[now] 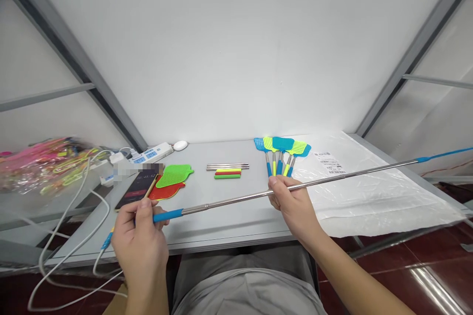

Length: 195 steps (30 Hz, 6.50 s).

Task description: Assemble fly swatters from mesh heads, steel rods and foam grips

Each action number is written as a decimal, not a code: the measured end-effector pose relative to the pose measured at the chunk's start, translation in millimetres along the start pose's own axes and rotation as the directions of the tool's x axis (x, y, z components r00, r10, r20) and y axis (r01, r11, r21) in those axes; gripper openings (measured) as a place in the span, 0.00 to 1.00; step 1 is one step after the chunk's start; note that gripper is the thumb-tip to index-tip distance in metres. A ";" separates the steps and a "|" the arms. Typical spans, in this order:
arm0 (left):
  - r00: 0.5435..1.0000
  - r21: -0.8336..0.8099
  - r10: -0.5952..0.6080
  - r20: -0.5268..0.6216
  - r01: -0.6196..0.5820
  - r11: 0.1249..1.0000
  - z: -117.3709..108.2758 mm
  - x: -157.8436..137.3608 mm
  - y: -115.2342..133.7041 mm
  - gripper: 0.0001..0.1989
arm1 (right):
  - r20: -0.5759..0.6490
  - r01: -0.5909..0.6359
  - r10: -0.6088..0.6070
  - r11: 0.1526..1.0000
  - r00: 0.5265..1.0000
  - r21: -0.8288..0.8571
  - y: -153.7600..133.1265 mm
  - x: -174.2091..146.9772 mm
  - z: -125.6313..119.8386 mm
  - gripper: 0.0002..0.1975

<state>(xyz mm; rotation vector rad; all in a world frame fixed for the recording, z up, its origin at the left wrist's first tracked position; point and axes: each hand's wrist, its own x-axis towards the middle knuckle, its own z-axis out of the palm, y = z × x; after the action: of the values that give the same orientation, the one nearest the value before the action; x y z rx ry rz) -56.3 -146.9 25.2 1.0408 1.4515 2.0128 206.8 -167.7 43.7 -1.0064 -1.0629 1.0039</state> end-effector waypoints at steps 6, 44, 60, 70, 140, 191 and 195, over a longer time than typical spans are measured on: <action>0.991 0.000 -0.085 0.102 0.085 0.996 10.1 -17.4 -1.1 0.15 | 0.076 0.000 0.005 0.997 0.997 -0.074 2.1 -6.3 14.8 0.23; 0.998 0.031 -0.042 0.039 0.041 0.999 0.2 3.6 -6.2 0.14 | 0.057 -0.026 0.036 0.986 0.998 -0.165 -6.2 -8.7 1.5 0.24; 0.940 0.069 -0.136 0.313 0.120 0.990 19.7 -41.0 -10.3 0.14 | 0.131 -0.040 0.074 0.969 0.989 -0.245 10.8 -22.8 21.9 0.27; 0.983 0.048 -0.098 0.156 0.092 0.995 13.1 -18.7 -13.5 0.15 | -0.217 0.058 -0.021 0.984 0.976 0.167 4.4 -9.9 19.0 0.28; 0.536 0.530 -0.171 0.827 -0.639 0.558 239.6 -31.2 -41.9 0.17 | 0.044 0.037 0.131 0.056 0.990 -0.998 75.9 23.0 -69.5 0.37; 0.367 0.312 -0.063 0.928 -0.673 0.670 219.8 -59.0 -69.4 0.23 | 0.070 0.050 0.153 0.132 0.986 -0.990 75.9 20.0 -70.7 0.36; 0.357 0.321 -0.088 0.930 -0.671 0.669 221.0 -58.0 -71.9 0.24 | 0.062 0.041 0.174 0.124 0.983 -0.991 74.7 20.3 -70.2 0.36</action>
<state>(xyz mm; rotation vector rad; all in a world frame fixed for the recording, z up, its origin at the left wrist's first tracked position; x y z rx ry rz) 147.8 -31.6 -24.3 2.4195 1.3014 0.5607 267.9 -141.4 -36.9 -2.1287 -1.9473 0.2463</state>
